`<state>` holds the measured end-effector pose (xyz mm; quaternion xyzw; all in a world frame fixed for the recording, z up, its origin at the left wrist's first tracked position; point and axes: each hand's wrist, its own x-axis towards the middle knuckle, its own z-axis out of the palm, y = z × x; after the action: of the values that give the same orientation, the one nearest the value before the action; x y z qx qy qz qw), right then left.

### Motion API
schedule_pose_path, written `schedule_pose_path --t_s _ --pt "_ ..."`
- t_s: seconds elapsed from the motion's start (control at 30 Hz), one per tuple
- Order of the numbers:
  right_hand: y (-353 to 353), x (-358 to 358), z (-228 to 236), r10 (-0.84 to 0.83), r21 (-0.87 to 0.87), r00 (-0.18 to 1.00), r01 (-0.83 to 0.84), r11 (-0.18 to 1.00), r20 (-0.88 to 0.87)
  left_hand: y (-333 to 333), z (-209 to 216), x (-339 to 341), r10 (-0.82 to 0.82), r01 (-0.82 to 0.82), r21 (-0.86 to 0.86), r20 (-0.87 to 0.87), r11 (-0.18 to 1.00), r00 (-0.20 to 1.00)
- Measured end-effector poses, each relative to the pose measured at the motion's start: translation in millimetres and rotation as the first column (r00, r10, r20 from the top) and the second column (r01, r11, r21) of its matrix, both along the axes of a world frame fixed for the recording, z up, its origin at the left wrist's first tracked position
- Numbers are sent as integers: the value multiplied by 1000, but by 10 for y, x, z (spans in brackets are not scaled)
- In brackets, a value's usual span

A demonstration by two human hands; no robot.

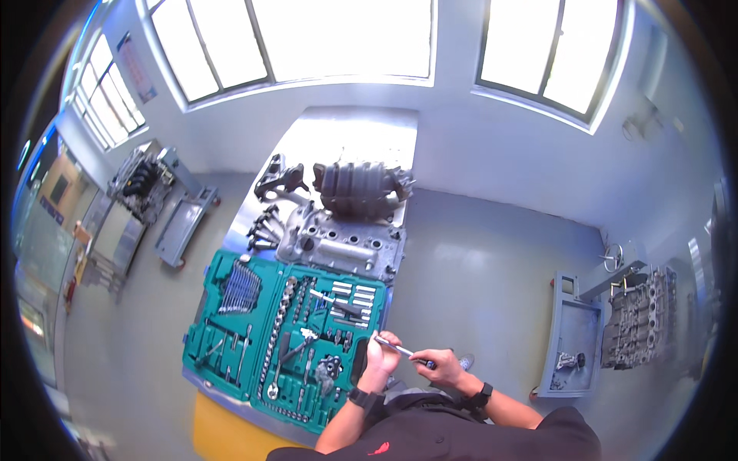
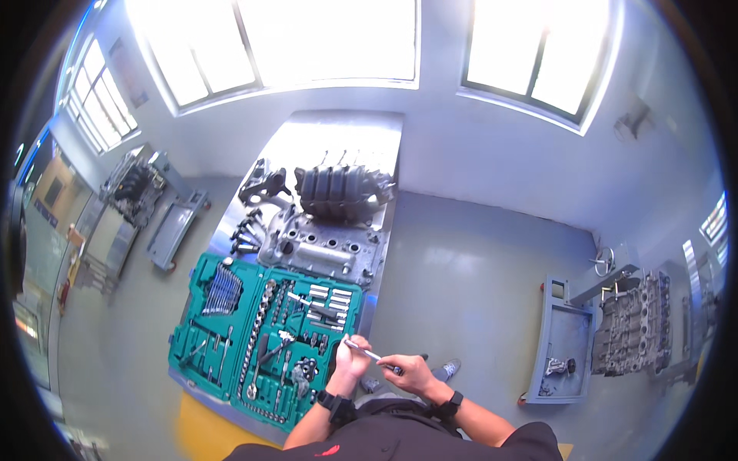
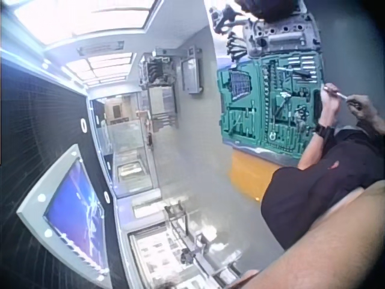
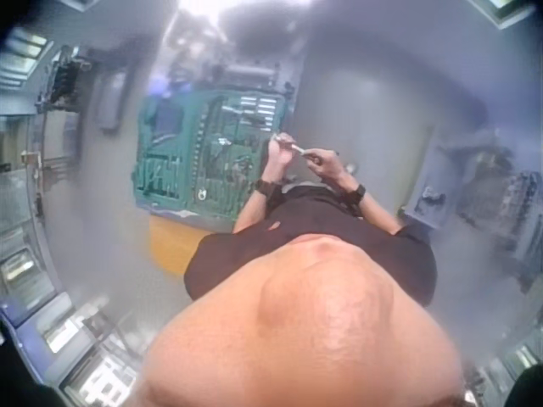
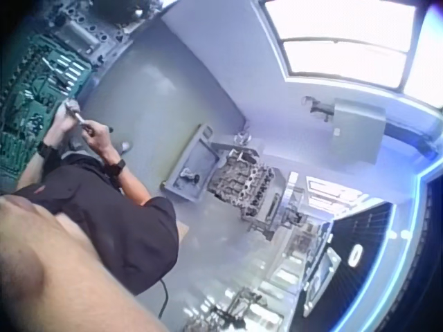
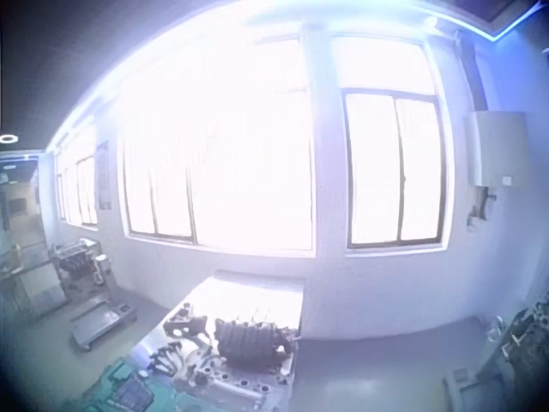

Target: Assembling a car engine by installing parts and tightening bolts using a wrench.

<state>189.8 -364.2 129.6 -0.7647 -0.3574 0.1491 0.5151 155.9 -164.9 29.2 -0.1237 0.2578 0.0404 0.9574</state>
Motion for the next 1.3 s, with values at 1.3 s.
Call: schedule_pose_path --t_s 1.3 --pt "-3066 1276 -41 -706 12 706 707 707 -47 -3408 728 2935 -635 613 180 105 769 765"
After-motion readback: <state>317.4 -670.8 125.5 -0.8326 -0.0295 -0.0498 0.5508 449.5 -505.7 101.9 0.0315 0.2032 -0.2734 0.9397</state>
